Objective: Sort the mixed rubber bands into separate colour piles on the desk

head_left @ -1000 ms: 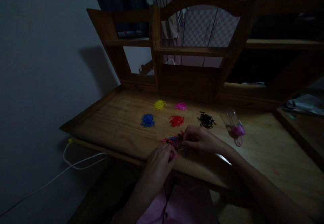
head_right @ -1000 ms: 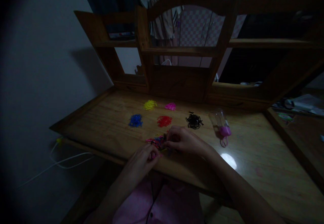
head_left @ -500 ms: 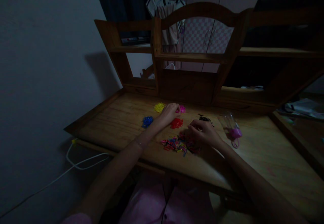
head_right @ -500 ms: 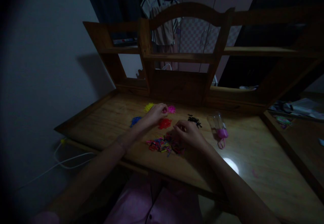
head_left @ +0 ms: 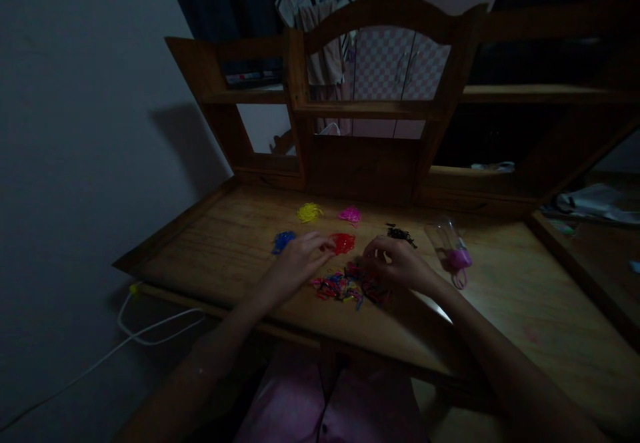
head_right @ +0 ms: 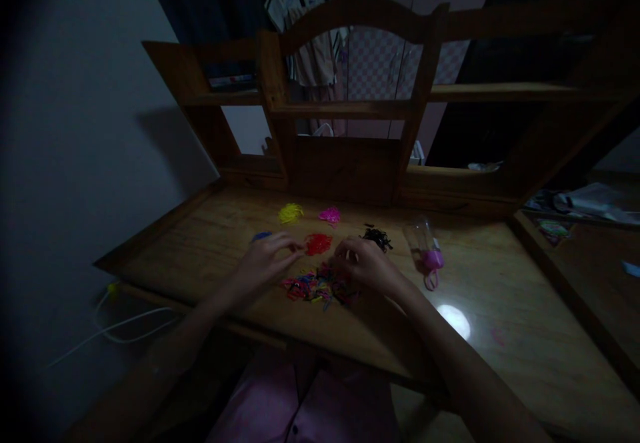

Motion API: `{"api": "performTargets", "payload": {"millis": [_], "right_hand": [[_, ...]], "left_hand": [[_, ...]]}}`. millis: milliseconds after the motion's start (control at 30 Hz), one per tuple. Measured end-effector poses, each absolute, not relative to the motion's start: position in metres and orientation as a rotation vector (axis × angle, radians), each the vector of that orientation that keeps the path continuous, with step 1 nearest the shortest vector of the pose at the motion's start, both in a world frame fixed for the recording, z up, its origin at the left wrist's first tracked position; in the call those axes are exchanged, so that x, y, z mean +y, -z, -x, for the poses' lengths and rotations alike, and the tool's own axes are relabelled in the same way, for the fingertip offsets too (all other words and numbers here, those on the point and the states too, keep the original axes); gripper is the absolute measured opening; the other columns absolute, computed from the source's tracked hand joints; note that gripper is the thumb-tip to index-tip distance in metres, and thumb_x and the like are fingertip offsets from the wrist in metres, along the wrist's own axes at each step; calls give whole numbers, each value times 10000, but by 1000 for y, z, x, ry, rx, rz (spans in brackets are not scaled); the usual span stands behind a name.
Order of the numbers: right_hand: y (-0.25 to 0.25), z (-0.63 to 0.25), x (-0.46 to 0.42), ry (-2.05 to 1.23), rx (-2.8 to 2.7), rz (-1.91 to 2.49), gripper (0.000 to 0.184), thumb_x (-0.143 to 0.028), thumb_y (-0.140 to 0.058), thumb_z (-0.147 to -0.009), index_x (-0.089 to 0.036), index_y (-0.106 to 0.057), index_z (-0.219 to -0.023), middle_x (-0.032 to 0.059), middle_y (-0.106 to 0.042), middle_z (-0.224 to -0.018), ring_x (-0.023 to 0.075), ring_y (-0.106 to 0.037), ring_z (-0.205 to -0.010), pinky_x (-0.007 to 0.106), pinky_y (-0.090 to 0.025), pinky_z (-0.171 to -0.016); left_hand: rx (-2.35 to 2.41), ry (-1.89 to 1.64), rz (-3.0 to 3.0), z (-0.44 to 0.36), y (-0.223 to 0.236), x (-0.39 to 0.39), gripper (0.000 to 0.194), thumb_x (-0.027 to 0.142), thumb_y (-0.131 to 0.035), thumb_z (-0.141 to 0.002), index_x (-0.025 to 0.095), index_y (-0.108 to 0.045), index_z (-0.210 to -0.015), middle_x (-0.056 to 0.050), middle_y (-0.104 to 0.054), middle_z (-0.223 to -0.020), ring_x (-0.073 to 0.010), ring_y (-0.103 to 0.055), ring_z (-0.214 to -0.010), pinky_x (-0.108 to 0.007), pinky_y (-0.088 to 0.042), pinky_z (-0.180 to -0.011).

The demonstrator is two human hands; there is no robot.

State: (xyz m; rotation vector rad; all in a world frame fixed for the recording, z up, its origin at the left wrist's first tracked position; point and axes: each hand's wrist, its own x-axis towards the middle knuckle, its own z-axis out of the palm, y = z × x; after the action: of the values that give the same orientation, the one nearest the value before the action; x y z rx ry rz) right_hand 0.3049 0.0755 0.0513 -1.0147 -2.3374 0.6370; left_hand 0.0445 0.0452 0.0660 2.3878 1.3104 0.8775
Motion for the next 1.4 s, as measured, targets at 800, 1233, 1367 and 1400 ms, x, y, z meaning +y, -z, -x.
{"api": "performTargets", "payload": {"millis": [800, 1233, 1367, 1400], "right_hand": [[-67, -335, 82, -1093, -2788, 1050, 152, -258, -644, -762, -188, -716, -876, 20, -680, -791, 143, -586, -703, 225, -402, -600], [-75, -336, 85, -1090, -2592, 992, 134, -235, -606, -755, -152, -667, -841, 12, -633, -746, 129, -551, -677, 225, -407, -603], [-71, -339, 90, -1279, -2390, 963, 142, -253, -630, -749, -153, -620, -849, 27, -657, -794, 143, -593, -717, 240, -447, -642], [-70, -338, 90, -1334, -2343, 956, 150, -256, -632, -750, -154, -610, -859, 32, -665, -808, 147, -606, -729, 245, -456, -651]], "left_hand": [[1404, -856, -2233, -115, -32, -29, 122, 216, -602, -878, 231, -646, -990, -35, -592, -1046, -200, -542, -1027, -359, -452, -932], [1268, -808, -2339, -120, -27, 0, 132, 109, -637, -804, 211, -628, -887, -26, -550, -1007, -197, -511, -1053, -339, -443, -929], [1258, -805, -2331, -118, -28, 4, 93, 149, -661, -803, 207, -628, -868, -23, -569, -979, -199, -524, -1011, -337, -447, -897], [1262, -809, -2317, -116, -28, 5, 108, 173, -674, -801, 212, -631, -891, -24, -575, -986, -205, -524, -1018, -342, -446, -901]]}}
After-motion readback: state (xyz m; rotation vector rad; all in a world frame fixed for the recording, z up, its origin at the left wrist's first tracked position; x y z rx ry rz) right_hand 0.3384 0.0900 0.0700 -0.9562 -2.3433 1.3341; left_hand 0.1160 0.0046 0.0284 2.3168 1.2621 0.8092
